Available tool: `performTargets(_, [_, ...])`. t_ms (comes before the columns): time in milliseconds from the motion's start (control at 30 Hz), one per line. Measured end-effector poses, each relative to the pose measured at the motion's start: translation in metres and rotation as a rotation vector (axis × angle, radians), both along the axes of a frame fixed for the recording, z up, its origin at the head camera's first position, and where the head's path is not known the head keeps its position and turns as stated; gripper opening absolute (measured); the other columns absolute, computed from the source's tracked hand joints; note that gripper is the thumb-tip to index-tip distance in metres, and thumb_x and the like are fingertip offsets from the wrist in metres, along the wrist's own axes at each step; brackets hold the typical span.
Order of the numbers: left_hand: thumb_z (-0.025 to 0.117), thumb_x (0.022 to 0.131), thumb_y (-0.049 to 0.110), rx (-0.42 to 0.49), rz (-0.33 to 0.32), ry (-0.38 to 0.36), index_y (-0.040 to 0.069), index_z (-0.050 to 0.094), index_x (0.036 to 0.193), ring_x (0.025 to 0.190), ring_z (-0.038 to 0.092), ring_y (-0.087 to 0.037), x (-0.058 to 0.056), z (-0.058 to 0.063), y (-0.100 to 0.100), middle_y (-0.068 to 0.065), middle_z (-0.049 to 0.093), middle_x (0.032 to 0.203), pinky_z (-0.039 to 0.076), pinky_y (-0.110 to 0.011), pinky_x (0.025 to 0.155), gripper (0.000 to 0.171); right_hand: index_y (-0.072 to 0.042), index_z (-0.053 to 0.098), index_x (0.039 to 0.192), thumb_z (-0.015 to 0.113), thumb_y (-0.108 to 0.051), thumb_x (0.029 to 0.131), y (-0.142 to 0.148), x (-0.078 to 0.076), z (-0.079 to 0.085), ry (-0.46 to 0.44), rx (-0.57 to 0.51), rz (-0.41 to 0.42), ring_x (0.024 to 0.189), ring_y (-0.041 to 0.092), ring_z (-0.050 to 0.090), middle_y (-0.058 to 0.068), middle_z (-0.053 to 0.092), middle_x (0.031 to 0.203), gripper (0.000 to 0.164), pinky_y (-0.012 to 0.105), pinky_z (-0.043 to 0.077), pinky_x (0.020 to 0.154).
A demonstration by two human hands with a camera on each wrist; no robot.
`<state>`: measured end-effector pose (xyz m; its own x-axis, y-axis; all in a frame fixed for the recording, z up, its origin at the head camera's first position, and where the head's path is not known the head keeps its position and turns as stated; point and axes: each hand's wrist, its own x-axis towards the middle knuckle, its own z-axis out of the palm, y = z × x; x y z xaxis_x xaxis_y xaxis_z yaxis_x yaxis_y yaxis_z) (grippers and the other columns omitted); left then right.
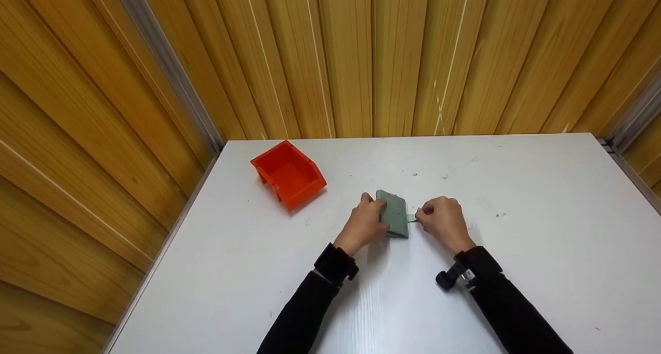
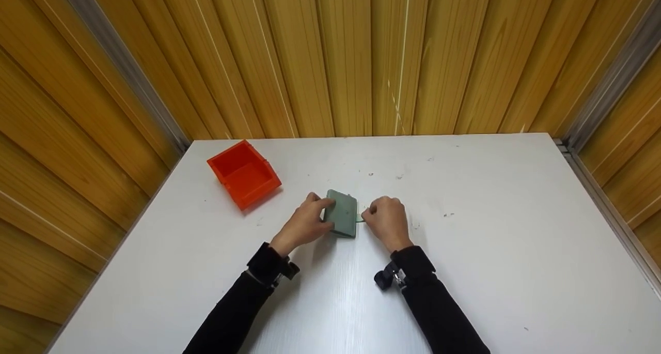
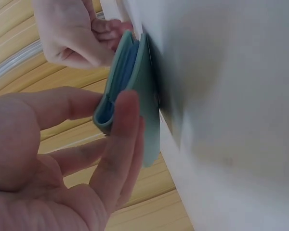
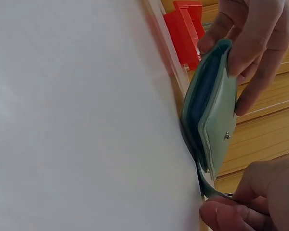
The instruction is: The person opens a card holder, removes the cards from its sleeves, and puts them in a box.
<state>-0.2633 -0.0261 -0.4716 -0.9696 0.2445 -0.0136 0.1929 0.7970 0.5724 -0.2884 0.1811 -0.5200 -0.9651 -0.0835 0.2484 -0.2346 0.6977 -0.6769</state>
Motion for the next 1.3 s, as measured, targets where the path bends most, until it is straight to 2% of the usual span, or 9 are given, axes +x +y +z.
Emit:
performTargets(233, [0.072,0.093,0.008,-0.116,-0.036,-0.063,0.001,0.063,0.134,0.096,0.060,-0.021,-0.004,-0.007,-0.007,-0.018,0.057,0.126,0.056,-0.037,0.091,0.042,-0.003,0.074,0.068,0.070,-0.005,0.079,0.003,0.002,-0.001,-0.006,0.097,-0.030,0.059,0.018,0.056,0.002,0.065,0.058,0.012,0.030,0.042,0.060])
performTargets(400, [0.070,0.096,0.010,-0.232,-0.048,-0.049,-0.001,0.065,0.129,0.093,0.063,-0.022,-0.004,-0.011,-0.007,-0.019,0.056,0.131,0.057,-0.036,0.089,0.035,-0.006,0.072,0.067,0.072,-0.009,0.079,0.003,0.005,0.001,-0.036,0.116,-0.063,0.060,0.020,0.055,0.003,0.065,0.063,0.013,0.031,0.039,0.057])
performTargets(567, [0.071,0.097,0.036,-0.322,-0.026,0.099,-0.006,0.067,0.125,0.100,0.071,-0.025,0.003,-0.014,0.002,-0.026,0.057,0.140,0.059,-0.034,0.090,0.051,-0.009,0.073,0.069,0.073,-0.016,0.080,0.005,0.005,0.006,-0.075,0.127,-0.102,0.058,0.019,0.056,0.002,0.065,0.063,0.013,0.030,0.036,0.053])
performTargets(700, [0.070,0.091,0.061,-0.422,0.007,0.245,-0.003,0.070,0.116,0.094,0.072,-0.022,0.010,-0.020,0.011,-0.018,0.064,0.123,0.060,-0.030,0.079,0.069,-0.009,0.073,0.069,0.073,-0.016,0.079,0.007,0.005,0.007,-0.081,0.127,-0.098,0.060,0.019,0.056,0.002,0.066,0.064,0.012,0.030,0.037,0.053])
performTargets(800, [0.070,0.089,0.064,-0.465,0.028,0.301,-0.001,0.071,0.110,0.087,0.071,-0.019,0.013,-0.022,0.015,-0.012,0.064,0.110,0.060,-0.029,0.072,0.069,-0.009,0.072,0.068,0.073,-0.015,0.078,0.007,0.005,0.007,-0.077,0.131,-0.098,0.061,0.020,0.056,0.003,0.066,0.066,0.012,0.031,0.037,0.054])
performTargets(1000, [0.070,0.091,0.056,-0.394,0.020,0.287,0.003,0.070,0.081,0.072,0.063,-0.014,0.014,-0.020,0.014,-0.006,0.065,0.084,0.055,-0.028,0.061,0.053,-0.009,0.072,0.068,0.072,-0.015,0.078,0.007,0.004,0.004,-0.064,0.139,-0.097,0.060,0.020,0.055,0.003,0.066,0.065,0.012,0.031,0.036,0.053])
performTargets(1133, [0.066,0.094,0.049,-0.322,-0.002,0.217,0.013,0.046,0.057,0.059,0.040,-0.011,0.013,-0.016,0.011,0.004,0.042,0.062,0.035,-0.025,0.051,0.055,-0.009,0.071,0.066,0.072,-0.016,0.078,0.005,0.002,0.004,-0.058,0.143,-0.095,0.060,0.021,0.054,0.003,0.066,0.065,0.013,0.031,0.036,0.054])
performTargets(1233, [0.064,0.094,0.047,-0.316,-0.012,0.201,0.013,0.045,0.059,0.057,0.034,-0.011,0.013,-0.013,0.012,0.005,0.034,0.060,0.029,-0.025,0.051,0.052,-0.009,0.070,0.066,0.072,-0.016,0.078,0.006,0.002,0.004,-0.055,0.150,-0.094,0.060,0.021,0.055,0.004,0.066,0.066,0.014,0.031,0.036,0.054])
performTargets(1300, [0.063,0.094,0.047,-0.373,-0.019,0.222,0.008,0.062,0.077,0.057,0.038,-0.011,0.013,-0.013,0.014,0.004,0.040,0.060,0.034,-0.024,0.050,0.043,-0.009,0.070,0.066,0.072,-0.016,0.078,0.007,0.002,0.005,-0.055,0.157,-0.092,0.060,0.021,0.055,0.004,0.066,0.066,0.014,0.031,0.036,0.054])
